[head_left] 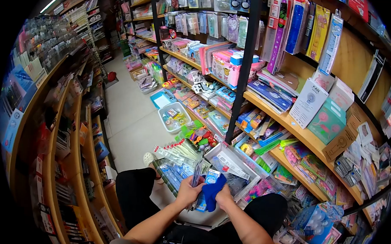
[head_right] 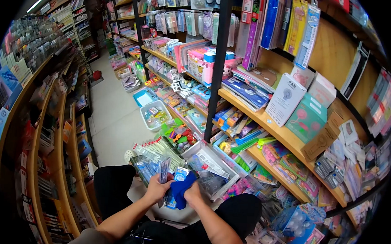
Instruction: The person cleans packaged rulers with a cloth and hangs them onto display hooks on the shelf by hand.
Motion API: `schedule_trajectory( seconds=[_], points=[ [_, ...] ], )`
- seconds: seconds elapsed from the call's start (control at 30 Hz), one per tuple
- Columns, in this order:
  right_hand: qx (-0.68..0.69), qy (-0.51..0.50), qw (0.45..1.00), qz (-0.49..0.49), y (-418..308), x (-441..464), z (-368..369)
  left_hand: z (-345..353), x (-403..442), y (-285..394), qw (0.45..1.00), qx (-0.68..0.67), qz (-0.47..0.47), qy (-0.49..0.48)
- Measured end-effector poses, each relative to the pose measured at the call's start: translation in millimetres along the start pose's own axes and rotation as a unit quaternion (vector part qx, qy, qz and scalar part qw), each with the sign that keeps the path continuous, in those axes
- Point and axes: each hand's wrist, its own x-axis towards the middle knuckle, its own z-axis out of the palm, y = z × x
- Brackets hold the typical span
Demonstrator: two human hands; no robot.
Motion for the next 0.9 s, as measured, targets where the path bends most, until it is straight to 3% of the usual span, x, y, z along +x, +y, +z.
schedule_trajectory(
  seconds=[0.2, 0.37, 0.6, 0.67, 0.77, 0.9],
  points=[
    [0.076, 0.043, 0.990, -0.114, -1.3, 3.8, -12.7, 6.8, 0.9, 7.5, 0.998, 0.037, 0.032, -0.044],
    [0.051, 0.060, 0.982, -0.171, -16.7, 2.5, -19.3, 12.8, -5.6, 14.7, 0.995, 0.055, 0.013, -0.085],
    [0.039, 0.098, 0.980, -0.169, -11.7, 12.3, -29.4, 16.5, -7.0, 8.5, 0.991, 0.044, 0.008, -0.128],
    [0.090, 0.082, 0.984, -0.132, -14.1, 13.5, -34.4, 15.6, -7.9, 13.7, 0.991, -0.015, -0.046, -0.127],
    [0.063, 0.082, 0.980, -0.170, -17.2, 17.4, -35.2, 9.4, -5.3, 16.6, 0.979, -0.098, -0.106, -0.143],
    [0.030, 0.030, 0.988, -0.147, -27.8, 9.8, -34.3, 4.8, -4.9, 18.0, 0.969, -0.132, -0.142, -0.151]
  ],
)
